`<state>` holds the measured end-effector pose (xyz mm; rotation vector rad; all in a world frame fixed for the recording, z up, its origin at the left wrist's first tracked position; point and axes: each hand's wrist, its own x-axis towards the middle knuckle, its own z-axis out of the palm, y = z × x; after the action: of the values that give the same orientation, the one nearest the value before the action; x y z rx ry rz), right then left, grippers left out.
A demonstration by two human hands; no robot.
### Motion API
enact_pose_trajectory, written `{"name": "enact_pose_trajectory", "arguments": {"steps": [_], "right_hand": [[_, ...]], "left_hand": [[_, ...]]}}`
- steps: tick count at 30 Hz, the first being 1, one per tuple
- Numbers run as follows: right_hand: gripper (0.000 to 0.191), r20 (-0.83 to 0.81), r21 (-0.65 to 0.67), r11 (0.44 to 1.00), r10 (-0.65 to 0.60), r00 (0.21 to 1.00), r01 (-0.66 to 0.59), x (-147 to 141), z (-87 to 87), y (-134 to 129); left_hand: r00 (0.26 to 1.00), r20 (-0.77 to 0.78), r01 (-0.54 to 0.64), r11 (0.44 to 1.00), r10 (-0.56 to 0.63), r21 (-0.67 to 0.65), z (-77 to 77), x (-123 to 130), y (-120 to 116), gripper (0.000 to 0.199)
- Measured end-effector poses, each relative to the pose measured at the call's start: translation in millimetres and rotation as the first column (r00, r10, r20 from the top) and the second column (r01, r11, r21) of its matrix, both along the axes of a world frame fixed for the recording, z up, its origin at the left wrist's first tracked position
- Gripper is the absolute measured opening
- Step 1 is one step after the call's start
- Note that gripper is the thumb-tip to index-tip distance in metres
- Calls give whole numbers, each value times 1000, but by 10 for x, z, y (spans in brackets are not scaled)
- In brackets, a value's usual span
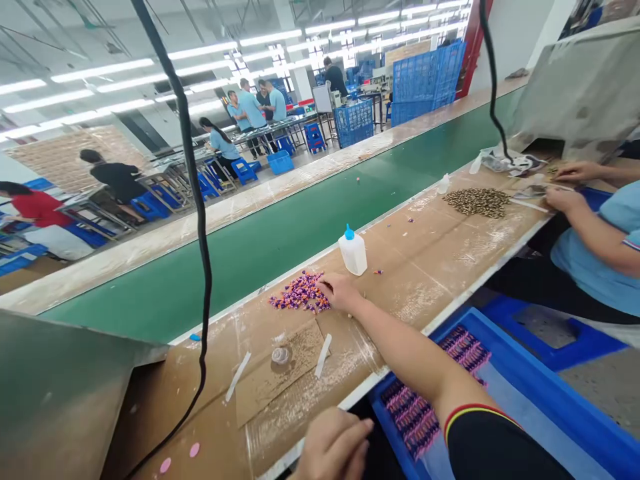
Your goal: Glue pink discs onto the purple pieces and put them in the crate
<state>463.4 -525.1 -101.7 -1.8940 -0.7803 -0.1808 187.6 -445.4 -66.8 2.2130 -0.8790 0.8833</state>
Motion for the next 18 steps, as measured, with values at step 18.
{"name": "enact_pose_trajectory", "arguments": {"steps": [18], "right_hand": [[16,138,24,997,67,988,-71,-539,403,4]], "left_hand": [[951,49,-309,944,305,118,497,3,462,16]]}}
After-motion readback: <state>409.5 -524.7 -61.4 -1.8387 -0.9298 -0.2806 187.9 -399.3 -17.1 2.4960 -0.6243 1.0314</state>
